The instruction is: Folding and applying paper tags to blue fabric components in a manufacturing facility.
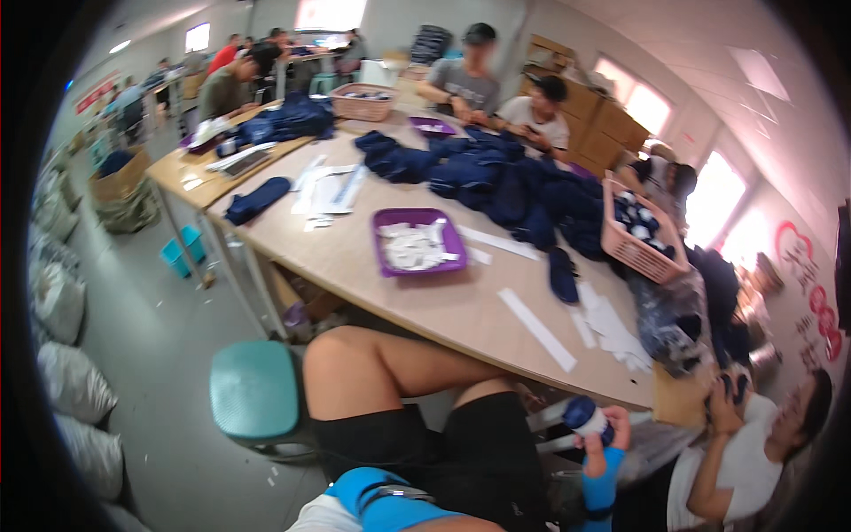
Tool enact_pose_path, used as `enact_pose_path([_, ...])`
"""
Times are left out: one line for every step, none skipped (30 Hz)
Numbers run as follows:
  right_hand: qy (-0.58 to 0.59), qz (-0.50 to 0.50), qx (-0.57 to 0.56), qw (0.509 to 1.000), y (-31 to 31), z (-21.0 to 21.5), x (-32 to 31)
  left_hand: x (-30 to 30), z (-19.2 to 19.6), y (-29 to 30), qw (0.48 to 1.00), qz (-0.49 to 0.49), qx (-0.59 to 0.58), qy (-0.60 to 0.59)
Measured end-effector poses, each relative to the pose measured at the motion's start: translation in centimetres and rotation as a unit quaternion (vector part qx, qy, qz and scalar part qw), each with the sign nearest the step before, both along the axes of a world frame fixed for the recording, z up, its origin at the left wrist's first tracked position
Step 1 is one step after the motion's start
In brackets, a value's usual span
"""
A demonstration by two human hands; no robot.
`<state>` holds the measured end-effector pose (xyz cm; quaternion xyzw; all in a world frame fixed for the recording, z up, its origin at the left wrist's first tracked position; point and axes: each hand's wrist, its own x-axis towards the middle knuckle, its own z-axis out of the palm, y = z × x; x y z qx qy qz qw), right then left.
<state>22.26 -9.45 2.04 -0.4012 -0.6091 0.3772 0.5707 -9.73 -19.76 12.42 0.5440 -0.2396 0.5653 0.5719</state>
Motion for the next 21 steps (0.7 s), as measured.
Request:
enact_pose_path([-0.004,0.004,-0.018,1.000,-0.1,0.4,0.3,0.4,-0.5,1.0,0.999,-0.035,0.027,0.020])
enact_pose_path([-0.012,-0.010,-0.029,0.999,-0.1,0.4,0.8,0.9,-0.8,2.0,0.995,-0.067,0.054,0.041])
enact_pose_path([-0.005,-0.017,0.005,1.000,-1.0,1.7,1.0,1.5,0.9,1.3,0.987,-0.099,0.104,0.065])
enact_pose_path([0.004,-0.032,-0.008,0.999,-1.5,1.7,1.5,1.6,2.0,1.8,0.995,0.004,0.095,0.039])
enact_pose_path([-0.018,-0.034,-0.004,0.999,-1.5,1.4,2.5,1.4,1.6,3.7,0.993,-0.033,0.108,0.035])
enact_pose_path([-0.012,0.018,-0.014,1.000,-1.2,1.9,-0.3,-0.8,1.7,3.5,0.979,-0.039,0.198,0.025])
enact_pose_path([-0.024,0.023,-0.002,0.999,-0.2,0.0,-0.3,-1.3,1.8,5.0,0.953,-0.080,0.292,-0.006])
enact_pose_path([-0.025,0.029,-0.028,0.999,0.0,-0.3,-0.7,-0.8,3.8,6.0,0.942,0.026,0.334,-0.023])
enact_pose_path([-0.066,0.033,-0.011,0.997,0.1,0.1,-0.9,-0.6,3.8,6.8,0.942,0.005,0.336,-0.026])
enact_pose_path([-0.140,0.039,0.012,0.989,0.3,0.9,-0.9,-1.2,3.4,7.8,0.939,0.033,0.342,-0.035])
enact_pose_path([-0.215,0.049,0.032,0.975,0.4,1.3,-1.2,-1.7,3.0,8.4,0.934,0.065,0.348,-0.043])
enact_pose_path([-0.227,0.045,0.021,0.973,0.6,0.7,-0.6,-1.0,2.6,9.0,0.934,0.050,0.350,-0.051])
enact_pose_path([-0.239,0.044,0.011,0.970,1.1,-0.3,0.1,-0.4,1.9,9.1,0.946,0.065,0.314,-0.054])
enact_pose_path([-0.223,0.034,0.003,0.974,1.6,-0.8,0.0,-0.3,2.1,9.1,0.955,0.090,0.279,-0.050])
enact_pose_path([-0.224,0.035,0.007,0.974,1.5,-0.8,0.6,-0.6,2.5,9.6,0.954,0.092,0.282,-0.051])
enact_pose_path([-0.069,0.099,-0.156,0.980,1.2,-0.4,1.7,-1.1,3.3,10.4,0.938,0.074,0.340,-0.011])
enact_pose_path([0.087,0.153,-0.311,0.934,1.2,0.3,3.1,-1.1,3.8,11.2,0.916,0.053,0.396,0.027])
enact_pose_path([0.095,0.189,-0.282,0.936,1.9,1.1,3.8,-1.4,3.8,10.4,0.915,0.063,0.398,0.032])
enact_pose_path([0.010,0.198,-0.254,0.947,2.7,3.6,4.4,-1.3,3.3,9.3,0.932,0.108,0.345,0.016])
enact_pose_path([-0.068,0.200,-0.234,0.949,4.1,5.9,5.3,-1.0,2.4,8.1,0.946,0.147,0.290,-0.004])
enact_pose_path([-0.167,0.181,-0.177,0.953,6.3,7.5,6.3,-0.7,1.6,7.0,0.955,0.183,0.234,-0.024])
